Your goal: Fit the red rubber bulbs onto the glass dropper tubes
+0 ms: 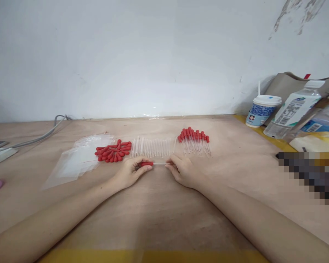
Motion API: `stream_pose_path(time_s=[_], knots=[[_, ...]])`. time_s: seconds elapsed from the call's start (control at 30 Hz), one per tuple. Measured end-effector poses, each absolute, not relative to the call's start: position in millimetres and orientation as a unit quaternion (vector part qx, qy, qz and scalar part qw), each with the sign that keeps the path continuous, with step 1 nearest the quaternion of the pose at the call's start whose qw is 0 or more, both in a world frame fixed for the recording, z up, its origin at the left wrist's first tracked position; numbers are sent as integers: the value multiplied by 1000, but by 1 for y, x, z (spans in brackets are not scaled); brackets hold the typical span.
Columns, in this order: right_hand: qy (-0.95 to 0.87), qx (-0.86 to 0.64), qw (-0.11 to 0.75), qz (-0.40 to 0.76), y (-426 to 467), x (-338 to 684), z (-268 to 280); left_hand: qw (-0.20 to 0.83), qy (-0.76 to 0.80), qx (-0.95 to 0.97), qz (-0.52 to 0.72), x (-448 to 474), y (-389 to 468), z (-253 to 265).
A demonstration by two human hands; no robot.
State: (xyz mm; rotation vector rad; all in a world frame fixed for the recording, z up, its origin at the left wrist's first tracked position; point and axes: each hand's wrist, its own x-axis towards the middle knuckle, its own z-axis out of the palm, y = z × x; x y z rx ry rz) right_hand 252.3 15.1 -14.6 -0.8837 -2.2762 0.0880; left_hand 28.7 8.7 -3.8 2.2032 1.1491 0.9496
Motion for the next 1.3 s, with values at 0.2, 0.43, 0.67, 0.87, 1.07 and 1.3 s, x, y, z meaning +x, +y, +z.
stream_pose_path(time_s=[0.2,0.43,0.67,0.87,1.07,1.3], knots=[[-876,-319,361,28,15,250,-16,261,436,793,335,29,8,-3],[-891,-275,361,13,15,248,-18,300,424,791,322,31,1,1],[-896,-300,327,-6,12,240,-17,294,428,797,309,30,1,-2],[-891,-344,293,42,9,236,-11,268,422,814,297,28,2,-4],[-883,-372,268,104,6,234,-3,217,409,836,296,27,1,-6],[-880,-386,251,117,4,232,3,136,371,856,334,26,1,-8]])
